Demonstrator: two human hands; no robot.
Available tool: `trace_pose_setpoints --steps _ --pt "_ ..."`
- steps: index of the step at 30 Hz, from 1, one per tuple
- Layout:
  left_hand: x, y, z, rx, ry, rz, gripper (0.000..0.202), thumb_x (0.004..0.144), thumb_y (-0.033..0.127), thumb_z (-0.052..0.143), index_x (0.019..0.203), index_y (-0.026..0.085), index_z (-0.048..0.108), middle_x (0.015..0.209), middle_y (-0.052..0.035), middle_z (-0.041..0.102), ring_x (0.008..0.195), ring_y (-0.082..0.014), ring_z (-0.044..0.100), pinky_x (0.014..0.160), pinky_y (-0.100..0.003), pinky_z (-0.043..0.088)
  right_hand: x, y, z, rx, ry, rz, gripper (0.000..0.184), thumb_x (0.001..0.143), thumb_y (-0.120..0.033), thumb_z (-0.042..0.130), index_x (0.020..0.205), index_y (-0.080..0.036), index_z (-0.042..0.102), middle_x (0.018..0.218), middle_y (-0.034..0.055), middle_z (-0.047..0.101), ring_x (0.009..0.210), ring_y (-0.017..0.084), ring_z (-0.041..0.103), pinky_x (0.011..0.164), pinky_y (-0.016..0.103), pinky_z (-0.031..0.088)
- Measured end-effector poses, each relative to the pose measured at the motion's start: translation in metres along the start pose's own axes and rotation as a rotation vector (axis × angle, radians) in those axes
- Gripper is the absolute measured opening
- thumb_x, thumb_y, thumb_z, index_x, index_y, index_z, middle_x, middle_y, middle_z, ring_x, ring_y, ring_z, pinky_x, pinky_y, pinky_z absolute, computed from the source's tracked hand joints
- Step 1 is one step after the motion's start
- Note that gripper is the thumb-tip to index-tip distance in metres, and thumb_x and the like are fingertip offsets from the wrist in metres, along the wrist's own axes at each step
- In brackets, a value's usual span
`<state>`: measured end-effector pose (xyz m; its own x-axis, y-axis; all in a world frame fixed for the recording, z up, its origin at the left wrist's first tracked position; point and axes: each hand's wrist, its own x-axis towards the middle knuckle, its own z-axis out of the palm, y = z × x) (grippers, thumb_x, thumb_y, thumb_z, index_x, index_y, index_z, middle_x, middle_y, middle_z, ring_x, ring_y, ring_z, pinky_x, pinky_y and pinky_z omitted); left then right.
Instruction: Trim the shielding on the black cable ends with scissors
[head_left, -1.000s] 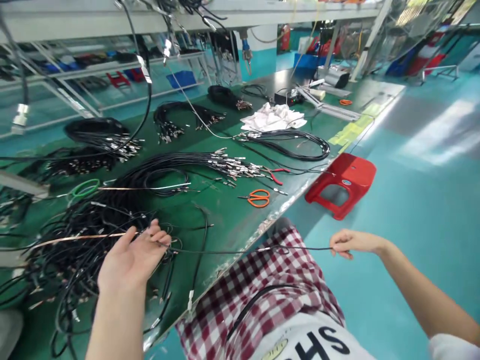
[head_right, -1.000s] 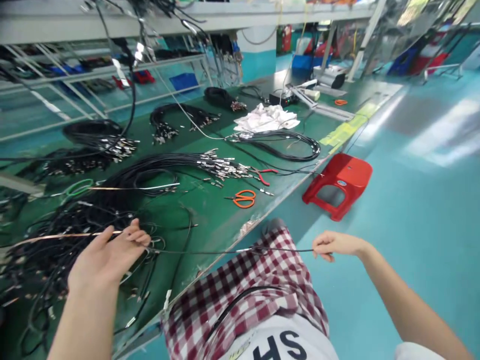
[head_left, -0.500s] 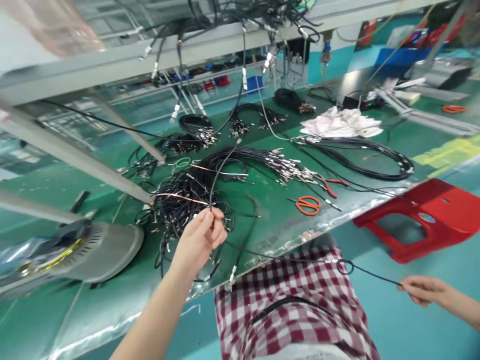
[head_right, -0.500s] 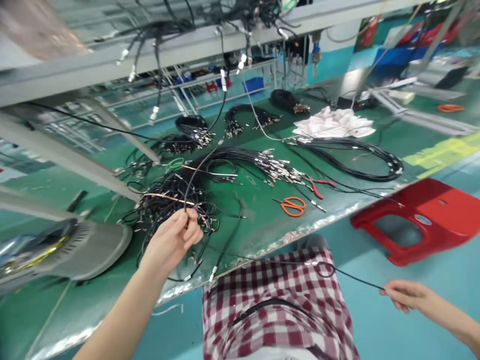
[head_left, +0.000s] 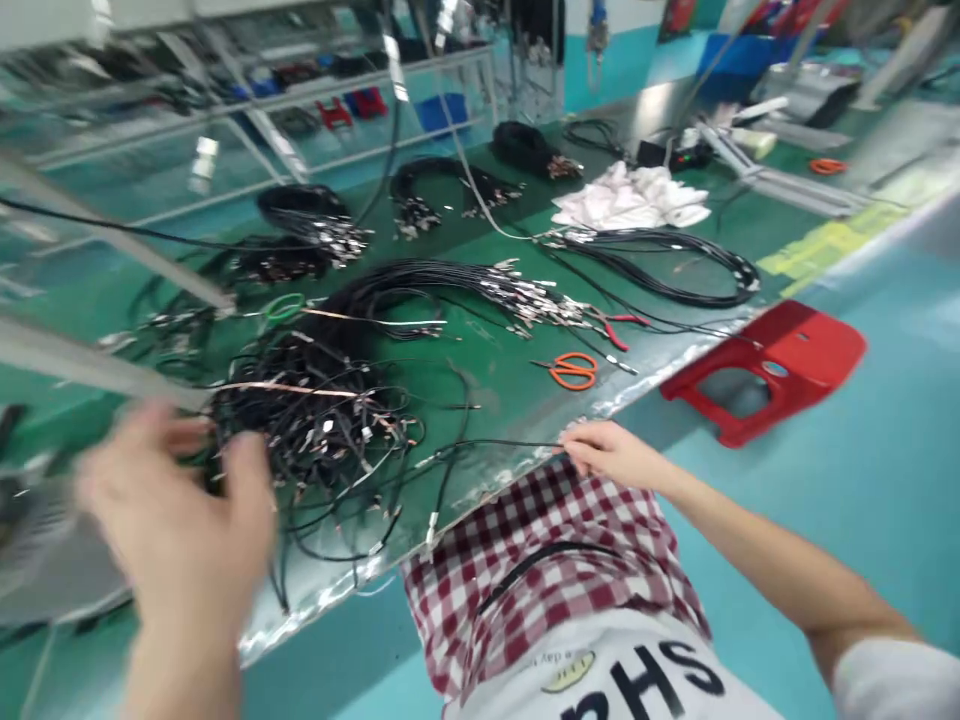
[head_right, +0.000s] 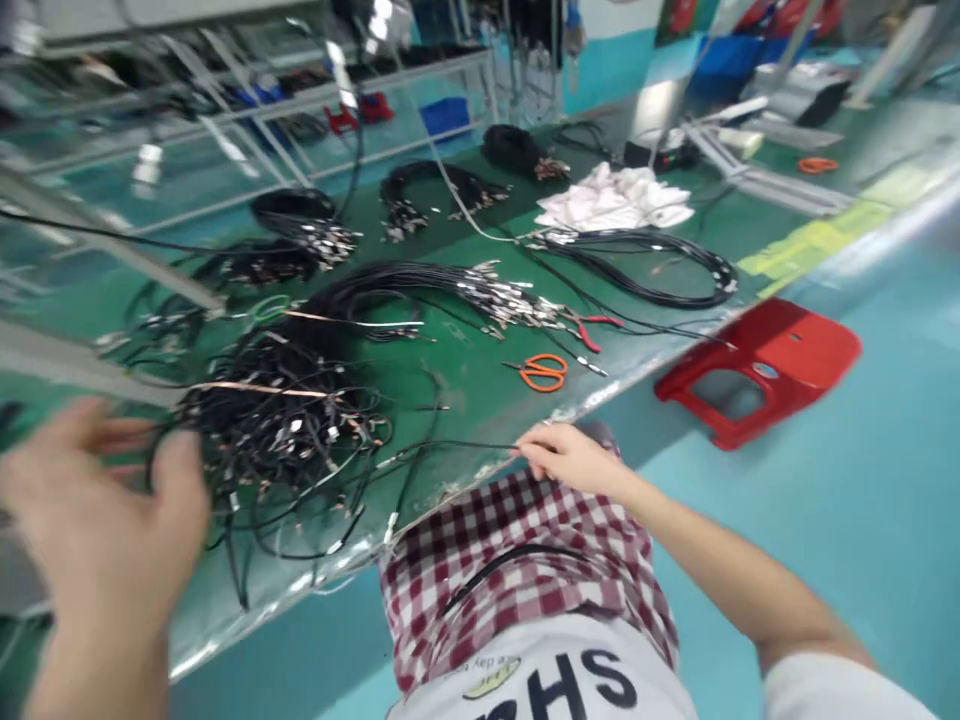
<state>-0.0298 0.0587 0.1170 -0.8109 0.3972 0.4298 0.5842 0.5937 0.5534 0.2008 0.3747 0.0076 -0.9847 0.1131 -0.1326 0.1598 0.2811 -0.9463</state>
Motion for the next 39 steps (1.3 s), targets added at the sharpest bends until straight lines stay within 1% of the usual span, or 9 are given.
trace_pose_setpoints --steps 4,7,10,15,19,24,31,36,39 --pt "-0.072 0.071 0.096 0.117 -0.332 0.612 0.049 0.094 0.034 0.057 0.141 0.024 0.048 0.133 -0.0107 0.06 0.122 -0.0305 0.055 0.101 -0.049 0.04 0.004 -0.006 0.018 0.08 -0.026 -0.021 0.03 0.101 -0.03 0.048 0.127 -0.018 0.057 0.077 -0.0009 0.065 0.064 0.012 0.054 0.061 0.023 0.044" --pt "-0.092 0.089 0.151 0.027 -0.417 0.694 0.04 0.096 0.025 0.053 0.135 0.016 0.05 0.124 -0.0124 0.066 0.115 -0.0264 0.061 0.102 -0.045 0.04 -0.017 -0.012 0.01 0.238 -0.086 -0.053 0.036 0.099 -0.026 0.051 0.134 -0.019 0.044 0.087 0.0007 0.067 0.073 0.013 0.061 0.067 0.025 0.049" --pt "-0.089 0.084 0.174 -0.144 -0.473 0.625 0.022 0.098 0.022 0.05 0.118 0.017 0.058 0.104 -0.0064 0.07 0.094 -0.017 0.064 0.086 -0.032 0.046 -0.043 -0.004 -0.006 0.333 -0.034 -0.033 0.046 0.094 -0.023 0.062 0.135 -0.02 0.041 0.101 0.0049 0.069 0.086 0.014 0.066 0.077 0.027 0.052" --pt "-0.087 0.079 0.176 -0.251 -0.535 0.553 0.019 0.097 0.019 0.053 0.114 0.019 0.061 0.101 -0.0027 0.069 0.092 -0.0123 0.063 0.084 -0.025 0.047 -0.067 0.02 -0.01 0.418 0.223 0.029 0.045 0.087 -0.029 0.075 0.127 -0.017 0.055 0.099 0.0059 0.069 0.088 0.015 0.066 0.079 0.027 0.053" --pt "-0.091 0.083 0.177 -0.215 -0.533 0.581 0.02 0.096 0.017 0.055 0.115 0.02 0.062 0.099 -0.0016 0.07 0.088 -0.0115 0.063 0.08 -0.025 0.045 -0.06 0.014 0.003 0.38 0.394 0.013 0.034 0.084 -0.031 0.078 0.115 -0.02 0.069 0.095 0.0034 0.069 0.083 0.012 0.063 0.076 0.024 0.051" --pt "-0.092 0.081 0.174 -0.193 -0.507 0.601 0.024 0.095 0.015 0.055 0.118 0.019 0.062 0.098 -0.0013 0.07 0.083 -0.0107 0.062 0.076 -0.025 0.042 -0.046 0.008 0.012 0.407 0.448 -0.035 0.02 0.082 -0.03 0.081 0.098 -0.019 0.076 0.092 0.0037 0.072 0.075 0.011 0.062 0.071 0.023 0.051" --pt "-0.096 0.08 0.171 -0.168 -0.478 0.63 0.023 0.095 0.014 0.055 0.117 0.016 0.062 0.094 -0.002 0.07 0.079 -0.0108 0.06 0.072 -0.025 0.04 -0.042 0.007 0.021 0.402 0.463 -0.076 0.019 0.08 -0.028 0.082 0.097 -0.021 0.077 0.094 0.0039 0.074 0.081 0.014 0.066 0.074 0.026 0.053" --pt "-0.102 0.082 0.159 -0.119 -0.446 0.617 0.028 0.095 0.019 0.056 0.123 0.018 0.061 0.106 -0.0047 0.07 0.1 -0.0164 0.062 0.089 -0.031 0.043 -0.048 0.006 0.028 0.33 0.604 0.0 0.012 0.081 -0.028 0.081 0.09 -0.023 0.077 0.089 0.0028 0.074 0.079 0.014 0.069 0.075 0.024 0.056" --pt "-0.1 0.058 0.142 -0.039 -0.399 0.537 0.034 0.094 0.02 0.057 0.128 0.018 0.059 0.12 -0.0084 0.067 0.116 -0.0207 0.058 0.102 -0.036 0.042 -0.047 0.022 0.027 0.352 0.679 0.117 0.018 0.08 -0.032 0.082 0.094 -0.022 0.076 0.085 0.0037 0.075 0.077 0.016 0.071 0.074 0.025 0.057"
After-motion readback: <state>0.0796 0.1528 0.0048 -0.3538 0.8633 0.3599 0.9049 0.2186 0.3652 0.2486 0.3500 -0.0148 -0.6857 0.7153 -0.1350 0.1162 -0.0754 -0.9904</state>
